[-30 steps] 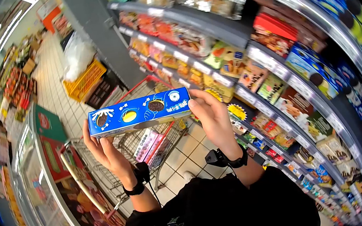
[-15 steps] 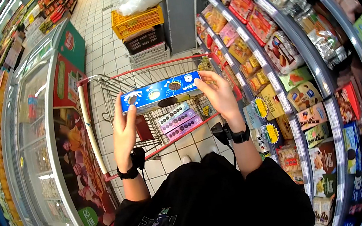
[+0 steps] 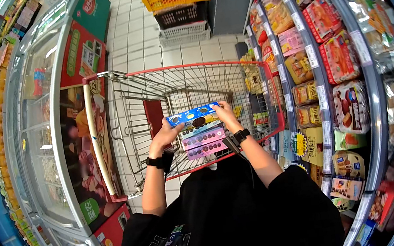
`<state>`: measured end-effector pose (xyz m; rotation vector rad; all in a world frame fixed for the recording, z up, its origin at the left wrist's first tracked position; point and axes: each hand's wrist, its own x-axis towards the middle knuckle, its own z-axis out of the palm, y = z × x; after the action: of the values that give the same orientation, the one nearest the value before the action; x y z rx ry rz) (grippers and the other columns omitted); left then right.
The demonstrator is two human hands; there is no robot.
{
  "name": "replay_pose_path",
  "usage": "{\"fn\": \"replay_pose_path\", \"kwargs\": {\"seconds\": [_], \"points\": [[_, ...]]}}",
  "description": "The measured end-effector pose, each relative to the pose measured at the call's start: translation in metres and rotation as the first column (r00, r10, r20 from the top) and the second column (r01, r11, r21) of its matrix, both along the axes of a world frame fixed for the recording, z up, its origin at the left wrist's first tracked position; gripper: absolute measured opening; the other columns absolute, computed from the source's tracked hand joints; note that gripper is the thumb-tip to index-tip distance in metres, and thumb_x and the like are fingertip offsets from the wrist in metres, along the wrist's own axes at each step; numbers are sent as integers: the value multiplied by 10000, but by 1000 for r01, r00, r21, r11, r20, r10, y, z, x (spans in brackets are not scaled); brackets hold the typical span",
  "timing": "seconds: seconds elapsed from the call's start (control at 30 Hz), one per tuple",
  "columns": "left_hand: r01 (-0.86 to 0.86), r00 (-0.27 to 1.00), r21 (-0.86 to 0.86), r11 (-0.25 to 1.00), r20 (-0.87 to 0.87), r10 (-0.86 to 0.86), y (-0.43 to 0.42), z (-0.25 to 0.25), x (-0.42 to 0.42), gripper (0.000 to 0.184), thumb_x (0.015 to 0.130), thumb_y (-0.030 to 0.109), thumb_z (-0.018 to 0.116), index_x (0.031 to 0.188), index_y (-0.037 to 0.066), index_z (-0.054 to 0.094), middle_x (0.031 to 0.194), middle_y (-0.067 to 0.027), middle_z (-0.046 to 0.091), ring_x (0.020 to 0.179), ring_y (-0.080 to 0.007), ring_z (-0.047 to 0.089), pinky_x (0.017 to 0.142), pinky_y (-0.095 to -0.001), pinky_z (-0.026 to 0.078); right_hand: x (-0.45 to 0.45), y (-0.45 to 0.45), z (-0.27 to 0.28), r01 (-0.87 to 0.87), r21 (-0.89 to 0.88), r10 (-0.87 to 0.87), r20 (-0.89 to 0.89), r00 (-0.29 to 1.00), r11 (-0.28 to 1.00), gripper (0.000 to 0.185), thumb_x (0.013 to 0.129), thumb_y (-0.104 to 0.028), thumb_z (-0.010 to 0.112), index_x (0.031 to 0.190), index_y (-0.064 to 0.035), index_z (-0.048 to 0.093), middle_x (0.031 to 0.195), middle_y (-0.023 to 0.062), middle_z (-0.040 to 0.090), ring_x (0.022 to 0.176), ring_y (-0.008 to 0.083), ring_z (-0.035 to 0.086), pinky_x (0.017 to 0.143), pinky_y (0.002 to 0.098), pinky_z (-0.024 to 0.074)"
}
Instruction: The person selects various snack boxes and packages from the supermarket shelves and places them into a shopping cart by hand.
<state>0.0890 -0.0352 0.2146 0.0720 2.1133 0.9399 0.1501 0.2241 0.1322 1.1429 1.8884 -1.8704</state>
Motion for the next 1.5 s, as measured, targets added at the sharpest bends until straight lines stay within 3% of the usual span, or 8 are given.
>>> {"fn": "replay_pose_path", "kwargs": {"seconds": [0.17,0.43,0.6,0.73,0.87,1.13,1.23,1.5], "points": [[-29,965,-171,985,252,72,27,-55,-21,1031,842,516,636,1443,-148,126,1323,-347,485,1273,-371,488,1037,-371,399,-18,14,-38,-58,5,57,48,997,998,551,872,-363,623,1218,50,508,1193,204,574,1079,263,578,907,360,457],[69,996,-276,959,73,-50,46,-156,16,948,820,496,662,1477,4,188,1412,-425,205,1249,-521,423,1069,-471,373,1,11,-101,-235,24,230,126,965,972,674,890,-517,578,1245,38,436,1278,259,502,1198,343,507,1010,393,388],[64,892,-163,985,452,16,51,-107,-13,791,840,534,612,1390,0,420,1411,-360,349,1330,-422,391,1088,-461,360,-4,16,-74,-375,24,356,263,897,927,629,886,-479,603,1266,8,483,1194,278,584,1137,352,578,951,402,448],[205,978,-263,943,79,-191,38,-136,-9,742,877,593,504,1341,14,518,1314,-266,539,1262,-362,502,1081,-406,378,2,4,-92,-427,362,434,66,898,829,636,895,-474,584,1284,26,522,1190,265,607,1142,354,583,965,397,450],[233,953,-133,963,227,-199,30,-142,-19,748,900,583,495,1366,-2,487,1346,-264,515,1264,-361,502,1065,-401,392,-5,3,-91,-579,350,549,193,814,736,666,891,-511,570,1281,28,545,1258,266,576,1191,386,546,997,411,438],[390,902,-112,914,247,-354,15,-161,-26,812,825,589,577,1361,-14,481,1317,-251,547,1244,-360,523,1048,-377,408,11,-8,-26,-138,354,107,108,988,925,604,927,-481,562,1251,28,569,1183,195,638,1113,287,605,938,363,467],[515,853,-370,773,128,-507,46,-113,-22,830,796,587,608,1376,14,454,1469,-252,375,1395,-429,292,1094,-551,296,32,6,0,-75,373,95,-37,995,925,561,923,-479,578,1199,9,604,1086,148,675,1009,250,638,869,350,499],[696,687,160,699,-429,-586,171,-39,6,576,836,369,662,1236,-32,559,1216,-306,573,1194,-427,516,1026,-444,403,99,35,102,180,410,-91,-227,970,894,407,930,-382,604,1088,-10,644,965,123,701,879,212,668,770,344,522]]}}
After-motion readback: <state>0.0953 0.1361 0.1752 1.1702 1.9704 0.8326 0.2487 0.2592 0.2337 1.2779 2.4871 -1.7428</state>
